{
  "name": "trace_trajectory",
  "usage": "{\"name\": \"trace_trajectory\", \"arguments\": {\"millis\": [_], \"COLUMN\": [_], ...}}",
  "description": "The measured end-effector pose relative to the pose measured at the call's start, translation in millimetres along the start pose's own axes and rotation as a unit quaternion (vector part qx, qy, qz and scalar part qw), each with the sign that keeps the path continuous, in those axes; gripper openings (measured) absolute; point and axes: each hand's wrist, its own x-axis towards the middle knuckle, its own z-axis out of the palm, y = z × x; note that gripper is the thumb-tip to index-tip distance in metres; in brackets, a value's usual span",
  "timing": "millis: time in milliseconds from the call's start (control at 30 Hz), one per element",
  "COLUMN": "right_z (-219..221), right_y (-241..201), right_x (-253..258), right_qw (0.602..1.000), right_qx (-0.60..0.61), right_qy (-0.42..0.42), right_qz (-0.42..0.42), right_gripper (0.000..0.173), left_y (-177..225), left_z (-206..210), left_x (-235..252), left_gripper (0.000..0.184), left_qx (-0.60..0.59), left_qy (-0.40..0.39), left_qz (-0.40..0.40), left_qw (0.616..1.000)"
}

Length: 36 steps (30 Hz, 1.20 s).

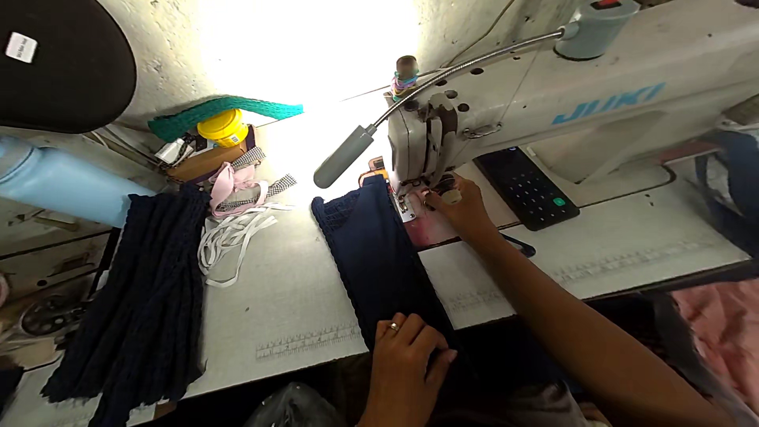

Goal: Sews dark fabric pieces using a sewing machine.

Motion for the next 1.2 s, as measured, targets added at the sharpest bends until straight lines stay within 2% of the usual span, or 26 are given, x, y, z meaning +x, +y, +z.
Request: {"name": "trace_trajectory", "arguments": {"millis": [133,233,400,600,700,833,900,1033,1200], "right_z": [13,17,20,7,6,12,12,10,-10], "right_y": [0,-1,0,-5,-2,4,5,-5,-8], "right_x": [-2,1,2,0,2,5,7,1,-8], "right_qw": [1.000,0.999,0.998,1.000,0.996,0.977,0.979,0.994,0.986], "right_qx": [-0.019,-0.013,-0.007,0.005,0.073,0.193,0.174,0.049,-0.121], "right_qy": [-0.020,-0.037,-0.057,-0.026,-0.031,-0.059,-0.079,-0.093,-0.106], "right_qz": [0.008,0.036,0.033,0.014,0.044,0.076,0.078,0.042,-0.051], "right_gripper": [0.026,0.029,0.017,0.013,0.009,0.012,0.011,0.007,0.007], "left_y": [-1,-1,-1,-1,0,-1,0,2,13], "left_z": [1,1,1,1,0,1,0,-4,-21], "left_x": [0,0,0,0,0,-1,-1,-3,-11], "left_gripper": [0.018,0.018,0.019,0.018,0.018,0.018,0.018,0.016,0.016], "left_qx": [0.004,0.006,0.006,0.006,0.005,0.008,0.006,-0.001,-0.036], "left_qy": [0.003,0.004,0.000,-0.001,-0.003,-0.006,-0.007,-0.019,-0.093], "left_qz": [0.004,0.004,0.003,0.001,0.000,0.000,0.000,-0.002,-0.016], "left_qw": [1.000,1.000,1.000,1.000,1.000,1.000,1.000,1.000,0.995]}}
